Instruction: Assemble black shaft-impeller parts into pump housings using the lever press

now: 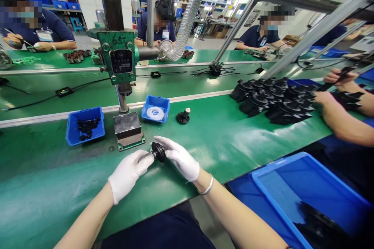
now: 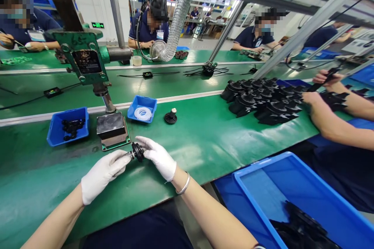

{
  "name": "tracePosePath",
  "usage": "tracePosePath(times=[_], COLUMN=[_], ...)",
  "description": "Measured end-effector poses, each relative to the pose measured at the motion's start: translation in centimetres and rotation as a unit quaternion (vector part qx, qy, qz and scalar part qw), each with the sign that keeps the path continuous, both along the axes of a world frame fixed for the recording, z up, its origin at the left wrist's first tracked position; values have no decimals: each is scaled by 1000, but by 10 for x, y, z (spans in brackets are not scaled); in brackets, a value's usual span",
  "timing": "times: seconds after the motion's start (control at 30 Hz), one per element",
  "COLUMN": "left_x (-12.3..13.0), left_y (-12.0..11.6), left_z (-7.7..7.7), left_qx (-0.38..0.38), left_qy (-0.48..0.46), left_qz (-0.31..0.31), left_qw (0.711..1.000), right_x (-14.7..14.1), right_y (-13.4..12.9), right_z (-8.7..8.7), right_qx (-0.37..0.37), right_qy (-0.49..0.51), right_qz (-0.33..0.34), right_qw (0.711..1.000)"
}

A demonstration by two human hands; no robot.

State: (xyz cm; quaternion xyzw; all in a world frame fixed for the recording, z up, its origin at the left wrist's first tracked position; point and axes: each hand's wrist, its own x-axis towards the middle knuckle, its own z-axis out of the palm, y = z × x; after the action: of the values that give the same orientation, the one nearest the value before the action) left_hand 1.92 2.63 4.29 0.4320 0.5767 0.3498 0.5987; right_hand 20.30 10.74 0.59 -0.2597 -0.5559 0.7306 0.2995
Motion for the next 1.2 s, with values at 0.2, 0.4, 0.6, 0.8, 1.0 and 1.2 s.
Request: tracePosePath(times=[0.2,0.4,0.6,0.8,1.0,1.2], left_x=[-1,-3,-12,-20,-26,-35], left_y=[0,1,-2,-6,-6,-7], left_z=[1,0,-8,-7,-2,-1], left_qx=[12,5,-58,-83,-25,29], left_qy=[37,6,-93,-122,-7,52], left_qz=[15,6,-23,-92,-151,-162], left_qw=[999,1000,994,985,988,985], right_x=[0,4,10,3,-8,-20], right_y=[0,2,1,-11,-13,-10], right_z=[0,0,11,27,23,28], right_qx=[52,79,163,351,394,409], right_qy=[-54,-95,-69,-125,-124,-101], right_qz=[1,17,16,21,42,34], right_qw=[997,992,984,928,910,906])
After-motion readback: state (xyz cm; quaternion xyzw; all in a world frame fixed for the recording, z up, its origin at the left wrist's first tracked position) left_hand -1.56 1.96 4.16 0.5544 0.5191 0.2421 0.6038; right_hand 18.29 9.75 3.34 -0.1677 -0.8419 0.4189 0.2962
